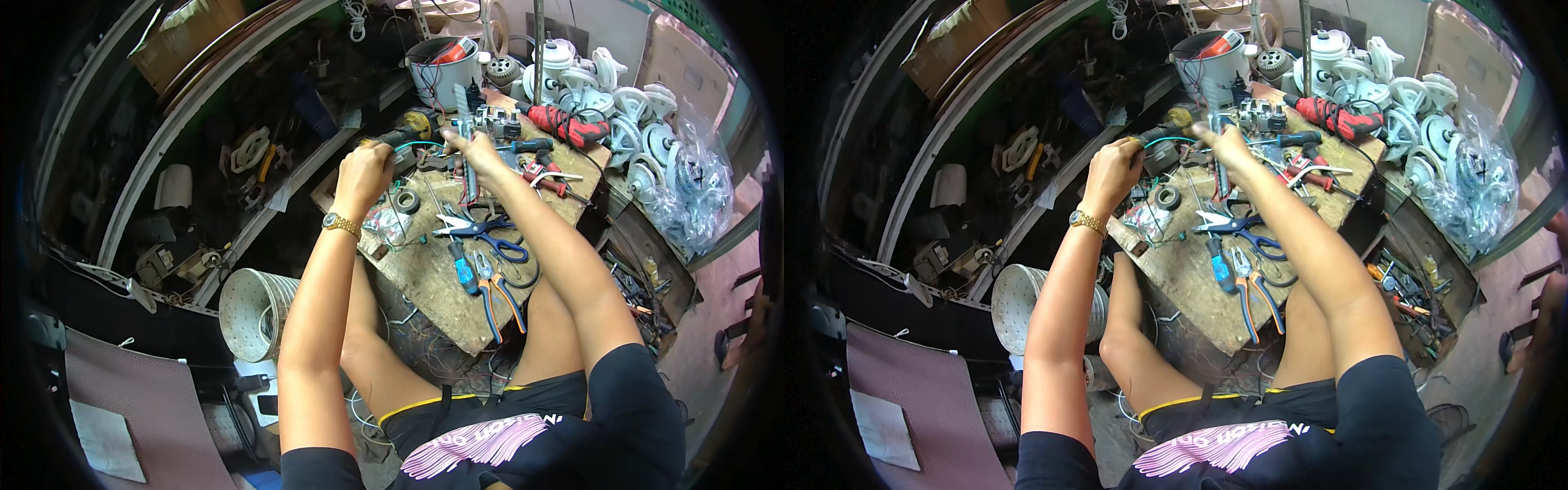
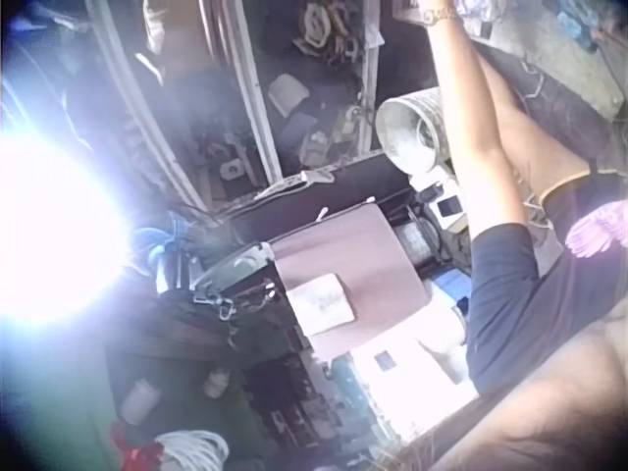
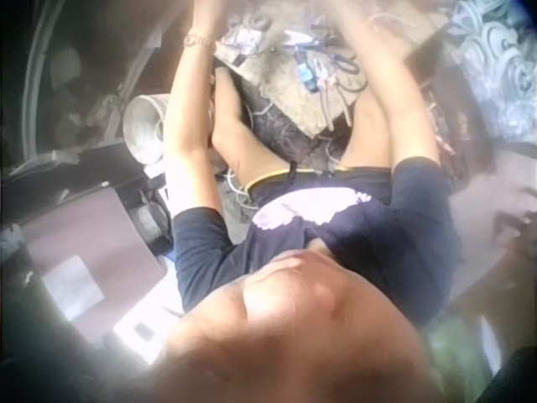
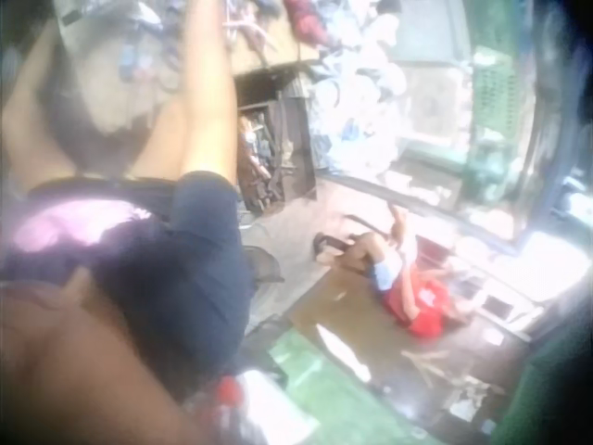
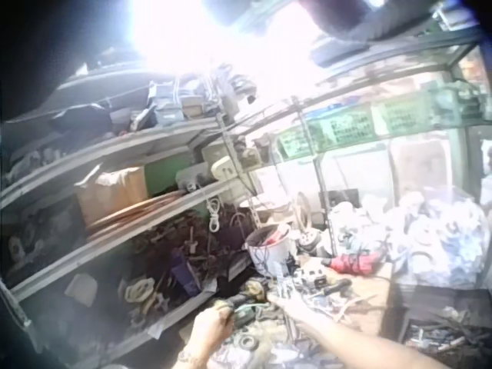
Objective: The person strips the insulation from a set of electrical wires using a blade and then twists the exposed wire ends together by hand.
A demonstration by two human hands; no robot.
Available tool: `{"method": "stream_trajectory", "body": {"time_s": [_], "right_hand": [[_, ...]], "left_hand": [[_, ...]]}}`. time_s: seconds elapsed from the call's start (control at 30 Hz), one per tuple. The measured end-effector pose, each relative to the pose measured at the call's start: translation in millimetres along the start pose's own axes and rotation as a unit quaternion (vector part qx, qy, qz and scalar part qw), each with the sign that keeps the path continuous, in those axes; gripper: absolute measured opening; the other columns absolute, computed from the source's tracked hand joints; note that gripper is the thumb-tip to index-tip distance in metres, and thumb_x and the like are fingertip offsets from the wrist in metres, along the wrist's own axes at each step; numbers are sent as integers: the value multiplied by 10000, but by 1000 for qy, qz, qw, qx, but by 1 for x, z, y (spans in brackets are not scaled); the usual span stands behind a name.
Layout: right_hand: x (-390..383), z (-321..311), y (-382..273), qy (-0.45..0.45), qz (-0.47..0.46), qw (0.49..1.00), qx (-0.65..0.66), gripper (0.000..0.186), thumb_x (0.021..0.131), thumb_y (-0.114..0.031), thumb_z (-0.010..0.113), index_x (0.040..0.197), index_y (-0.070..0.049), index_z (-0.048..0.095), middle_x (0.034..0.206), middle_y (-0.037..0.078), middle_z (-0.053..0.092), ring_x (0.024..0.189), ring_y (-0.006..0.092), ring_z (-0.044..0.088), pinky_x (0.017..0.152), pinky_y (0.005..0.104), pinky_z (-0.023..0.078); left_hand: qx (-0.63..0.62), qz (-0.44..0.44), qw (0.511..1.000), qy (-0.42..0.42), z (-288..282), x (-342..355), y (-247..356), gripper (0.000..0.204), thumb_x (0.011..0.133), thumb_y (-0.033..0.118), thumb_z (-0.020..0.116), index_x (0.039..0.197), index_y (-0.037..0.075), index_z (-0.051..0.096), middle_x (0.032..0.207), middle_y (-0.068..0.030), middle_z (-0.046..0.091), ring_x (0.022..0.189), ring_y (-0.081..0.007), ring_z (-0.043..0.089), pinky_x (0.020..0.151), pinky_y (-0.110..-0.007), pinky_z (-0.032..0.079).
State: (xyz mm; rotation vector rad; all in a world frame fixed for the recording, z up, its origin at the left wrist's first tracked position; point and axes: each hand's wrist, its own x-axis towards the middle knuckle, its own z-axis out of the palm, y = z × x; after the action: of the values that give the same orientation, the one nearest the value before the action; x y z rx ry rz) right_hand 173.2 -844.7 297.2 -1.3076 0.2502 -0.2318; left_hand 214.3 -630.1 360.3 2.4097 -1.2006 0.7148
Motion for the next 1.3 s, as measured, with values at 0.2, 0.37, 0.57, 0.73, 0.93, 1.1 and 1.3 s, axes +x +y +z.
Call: {"method": "stream_trajectory", "body": {"time_s": [0.2,0.37,0.57,0.73,0.93,1.1,1.3], "right_hand": [[15,-3,4,-43,-192,942,-271,344,813,-359,691,968,-52,681,900,112,642,795,166,586,705,323,446],[15,-36,-25,22,-261,894,-363,366,771,-399,723,976,-97,691,958,120,589,916,260,594,805,363,449],[-12,-73,-78,137,-300,937,-119,304,803,-311,731,874,-25,654,678,20,596,581,117,543,563,262,445],[-23,-78,-87,158,-344,925,-43,261,814,-267,729,897,-31,654,665,31,624,542,71,547,488,206,411],[-25,-77,-83,0,-253,934,252,182,844,-73,658,1015,-16,632,890,87,678,686,129,636,480,207,447],[-29,-67,-79,8,-166,950,266,174,847,-109,666,987,-7,650,877,65,684,710,106,635,495,195,438],[-51,-25,-80,-51,-199,956,208,248,850,-128,668,1047,-66,531,895,99,681,577,90,583,505,211,466]], "left_hand": [[-151,-66,984,67,6,17,-1,89,862,55,599,902,-21,622,750,-149,648,644,-216,620,610,-299,463],[-195,-30,979,47,9,30,-9,90,882,68,587,886,-22,590,800,-115,595,736,-159,578,668,-273,448],[-268,-50,962,-14,21,40,-4,97,905,92,552,927,-2,560,832,-115,589,729,-177,557,671,-291,437],[-67,82,994,-19,39,28,-2,63,870,40,520,908,-9,508,889,-172,533,861,-355,526,724,-404,433],[-184,3,980,75,19,7,24,84,895,29,484,968,-7,500,930,-178,548,882,-352,561,769,-379,455],[-390,-139,905,96,-20,-63,55,121,936,52,431,956,1,539,764,-93,556,704,-148,522,652,-262,417],[-111,2,993,30,-63,-151,104,241,712,-26,607,942,45,602,691,-74,541,613,-237,494,567,-353,373]]}}
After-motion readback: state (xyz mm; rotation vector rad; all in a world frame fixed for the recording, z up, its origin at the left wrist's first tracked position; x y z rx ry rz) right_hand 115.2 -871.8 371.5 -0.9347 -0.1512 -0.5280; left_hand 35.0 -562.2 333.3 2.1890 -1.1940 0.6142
